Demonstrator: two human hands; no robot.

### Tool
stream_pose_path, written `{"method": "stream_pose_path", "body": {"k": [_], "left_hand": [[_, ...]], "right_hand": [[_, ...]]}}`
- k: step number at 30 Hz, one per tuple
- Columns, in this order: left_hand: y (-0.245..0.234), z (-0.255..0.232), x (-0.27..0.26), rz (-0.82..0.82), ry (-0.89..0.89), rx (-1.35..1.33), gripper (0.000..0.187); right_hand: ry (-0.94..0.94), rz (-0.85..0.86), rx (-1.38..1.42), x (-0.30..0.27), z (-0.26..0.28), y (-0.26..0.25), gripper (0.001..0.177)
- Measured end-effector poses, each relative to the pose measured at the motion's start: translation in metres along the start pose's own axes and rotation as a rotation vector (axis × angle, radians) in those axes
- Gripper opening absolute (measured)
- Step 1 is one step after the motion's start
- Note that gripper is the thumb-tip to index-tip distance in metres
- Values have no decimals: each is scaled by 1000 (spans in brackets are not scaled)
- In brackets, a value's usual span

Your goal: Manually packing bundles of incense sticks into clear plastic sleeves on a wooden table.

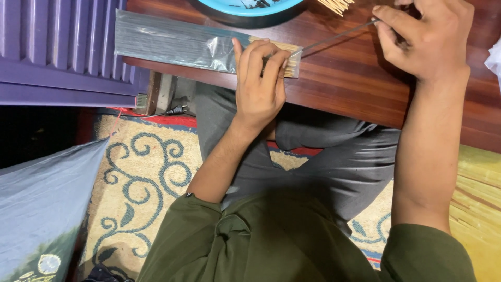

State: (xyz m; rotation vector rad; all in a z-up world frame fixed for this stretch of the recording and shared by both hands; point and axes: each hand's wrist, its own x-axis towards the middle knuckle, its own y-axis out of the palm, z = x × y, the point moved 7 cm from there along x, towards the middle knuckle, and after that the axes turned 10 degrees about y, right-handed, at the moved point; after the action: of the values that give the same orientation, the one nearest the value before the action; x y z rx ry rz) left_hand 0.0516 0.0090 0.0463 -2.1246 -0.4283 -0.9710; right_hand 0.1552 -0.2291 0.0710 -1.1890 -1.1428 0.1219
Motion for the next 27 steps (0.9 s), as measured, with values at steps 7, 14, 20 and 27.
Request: {"method": "stream_pose_path", "body": {"k": [7,14,20,27], "left_hand": [[1,1,-2,12,-2,33,25],[3,2,-3,37,-6,53,24],[5,0,-2,75,3,51,27],[5,0,-2,74,-2,62,29]], "right_hand": [[-64,60,144,12,22,6,14],[-72,133,377,25,52,8,13],[-86,126,508,34,70,6,15],[-111,176,502,37,71,2,15]]}}
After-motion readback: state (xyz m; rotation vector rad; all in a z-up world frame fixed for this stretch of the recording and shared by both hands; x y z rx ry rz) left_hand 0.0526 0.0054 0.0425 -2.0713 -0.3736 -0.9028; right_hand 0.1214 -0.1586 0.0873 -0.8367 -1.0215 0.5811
